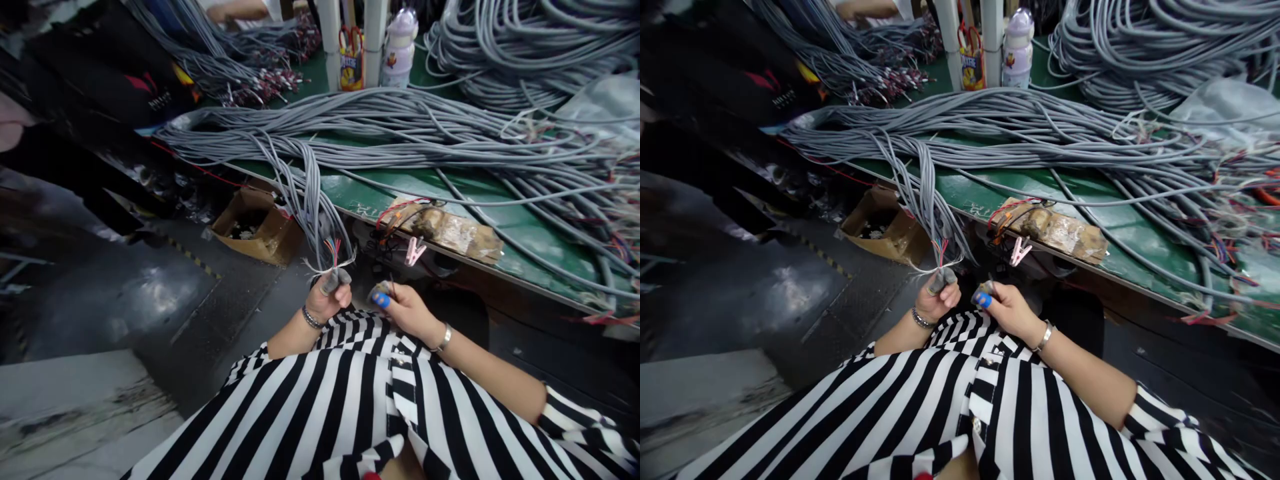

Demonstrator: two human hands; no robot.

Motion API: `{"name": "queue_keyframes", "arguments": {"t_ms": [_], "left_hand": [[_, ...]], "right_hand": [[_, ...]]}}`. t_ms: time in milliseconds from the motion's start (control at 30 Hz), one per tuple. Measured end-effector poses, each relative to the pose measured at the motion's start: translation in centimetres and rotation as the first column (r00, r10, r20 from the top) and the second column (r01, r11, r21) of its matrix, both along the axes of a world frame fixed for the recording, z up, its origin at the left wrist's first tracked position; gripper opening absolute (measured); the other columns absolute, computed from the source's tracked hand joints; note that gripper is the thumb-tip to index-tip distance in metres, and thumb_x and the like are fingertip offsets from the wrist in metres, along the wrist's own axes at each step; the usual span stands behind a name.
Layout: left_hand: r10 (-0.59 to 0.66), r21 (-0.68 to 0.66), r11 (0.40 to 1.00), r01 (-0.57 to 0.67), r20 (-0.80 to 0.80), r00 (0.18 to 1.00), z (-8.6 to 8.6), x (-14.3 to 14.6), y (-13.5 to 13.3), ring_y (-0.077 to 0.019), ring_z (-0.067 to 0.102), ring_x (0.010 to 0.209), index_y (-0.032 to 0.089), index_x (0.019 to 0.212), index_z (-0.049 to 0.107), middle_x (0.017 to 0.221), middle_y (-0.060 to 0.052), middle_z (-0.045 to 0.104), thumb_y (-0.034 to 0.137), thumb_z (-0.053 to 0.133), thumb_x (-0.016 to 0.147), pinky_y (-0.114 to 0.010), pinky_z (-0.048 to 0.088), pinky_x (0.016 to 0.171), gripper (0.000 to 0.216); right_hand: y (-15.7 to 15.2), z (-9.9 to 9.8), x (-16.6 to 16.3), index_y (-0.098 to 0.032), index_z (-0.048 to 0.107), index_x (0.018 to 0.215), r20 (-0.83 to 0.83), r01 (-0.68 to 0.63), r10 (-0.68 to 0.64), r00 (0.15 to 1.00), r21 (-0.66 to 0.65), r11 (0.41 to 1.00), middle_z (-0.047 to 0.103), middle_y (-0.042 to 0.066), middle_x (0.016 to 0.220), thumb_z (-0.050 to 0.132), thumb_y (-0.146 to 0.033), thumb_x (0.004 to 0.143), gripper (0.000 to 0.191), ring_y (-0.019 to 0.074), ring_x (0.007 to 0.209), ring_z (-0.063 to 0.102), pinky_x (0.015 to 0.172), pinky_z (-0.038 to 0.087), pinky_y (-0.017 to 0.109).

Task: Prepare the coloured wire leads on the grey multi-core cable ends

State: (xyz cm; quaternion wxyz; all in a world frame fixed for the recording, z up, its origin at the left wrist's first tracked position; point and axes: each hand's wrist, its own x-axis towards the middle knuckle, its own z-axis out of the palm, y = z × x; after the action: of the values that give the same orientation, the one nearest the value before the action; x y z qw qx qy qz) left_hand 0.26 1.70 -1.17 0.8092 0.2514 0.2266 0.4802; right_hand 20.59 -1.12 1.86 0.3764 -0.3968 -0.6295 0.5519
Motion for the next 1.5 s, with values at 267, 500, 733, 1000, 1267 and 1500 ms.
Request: {"name": "queue_keyframes", "arguments": {"t_ms": [267, 500, 733, 1000, 1267, 1500], "left_hand": [[-0.141, 0.037, 0.989, 0.147, -0.120, 0.983, -1.5, 1.0, -0.6, -0.0101, 0.047, 0.032, 0.012, 0.070, 0.059, 0.041, 0.002, 0.051, 0.050, 0.078, 0.065, -0.020, 0.032, 0.037, 0.043], [-0.222, -0.008, 0.974, 0.227, -0.251, 0.942, -1.5, 1.3, -0.8, -0.0078, 0.044, 0.033, 0.011, 0.068, 0.064, 0.044, -0.001, 0.056, 0.051, 0.081, 0.059, -0.018, 0.028, 0.035, 0.045], [-0.370, 0.076, 0.902, 0.425, -0.368, 0.853, -0.8, 0.5, 0.0, -0.0079, 0.043, 0.034, 0.009, 0.069, 0.071, 0.045, -0.005, 0.056, 0.059, 0.072, 0.066, -0.020, 0.028, 0.036, 0.050], [-0.036, 0.497, 0.743, 0.448, -0.639, 0.768, 4.3, -0.6, 2.2, -0.0155, 0.061, 0.058, 0.013, 0.069, 0.073, 0.067, -0.010, 0.068, 0.042, 0.074, 0.073, -0.025, 0.048, 0.057, 0.030], [0.416, 0.757, 0.496, 0.424, -0.636, 0.650, 4.7, 1.0, 4.0, -0.0130, 0.066, 0.067, 0.012, 0.087, 0.072, 0.076, -0.008, 0.072, 0.032, 0.064, 0.085, -0.022, 0.052, 0.066, 0.022], [0.302, 0.670, 0.596, 0.442, -0.697, 0.650, 4.1, 3.5, 5.3, -0.0125, 0.064, 0.067, 0.011, 0.089, 0.072, 0.079, -0.006, 0.072, 0.041, 0.060, 0.086, -0.022, 0.051, 0.065, 0.032]], "right_hand": [[0.6, 1.8, -0.9, -0.022, 0.050, 0.126, 0.219, -0.030, -0.103, 0.970, 0.531, 0.847, 0.055, 0.012, 0.130, 0.043, -0.018, 0.090, 0.038, 0.0229, 0.117, 0.054, 0.099, 0.046, 0.040], [1.3, 1.2, -0.7, -0.019, 0.061, 0.095, 0.417, -0.103, -0.090, 0.904, 0.417, 0.903, 0.061, 0.008, 0.090, 0.049, -0.020, 0.089, 0.014, 0.0173, 0.077, 0.057, 0.070, 0.048, 0.030], [2.4, 0.2, 2.3, -0.018, 0.063, 0.078, 0.077, -0.095, 0.089, 0.993, 0.086, 0.992, 0.058, 0.003, 0.073, 0.054, -0.043, 0.087, 0.028, 0.0143, 0.067, 0.051, 0.065, 0.043, 0.028], [2.1, -4.5, 6.4, -0.021, 0.045, 0.064, -0.005, 0.455, -0.521, 0.854, -0.478, 0.751, 0.029, -0.009, 0.047, 0.073, -0.061, 0.063, 0.048, 0.0049, 0.041, 0.017, 0.040, 0.011, 0.023], [2.7, -2.9, 5.7, -0.016, 0.060, 0.075, -0.125, 0.291, -0.379, 0.917, -0.440, 0.850, 0.035, -0.006, 0.047, 0.049, -0.076, 0.076, 0.061, 0.0058, 0.042, 0.018, 0.041, 0.009, 0.023], [5.2, -0.3, 3.8, -0.018, 0.053, 0.071, -0.381, 0.180, -0.409, 0.829, -0.512, 0.840, 0.032, -0.008, 0.055, 0.066, -0.067, 0.070, 0.051, 0.0033, 0.043, 0.019, 0.039, 0.008, 0.018]]}}
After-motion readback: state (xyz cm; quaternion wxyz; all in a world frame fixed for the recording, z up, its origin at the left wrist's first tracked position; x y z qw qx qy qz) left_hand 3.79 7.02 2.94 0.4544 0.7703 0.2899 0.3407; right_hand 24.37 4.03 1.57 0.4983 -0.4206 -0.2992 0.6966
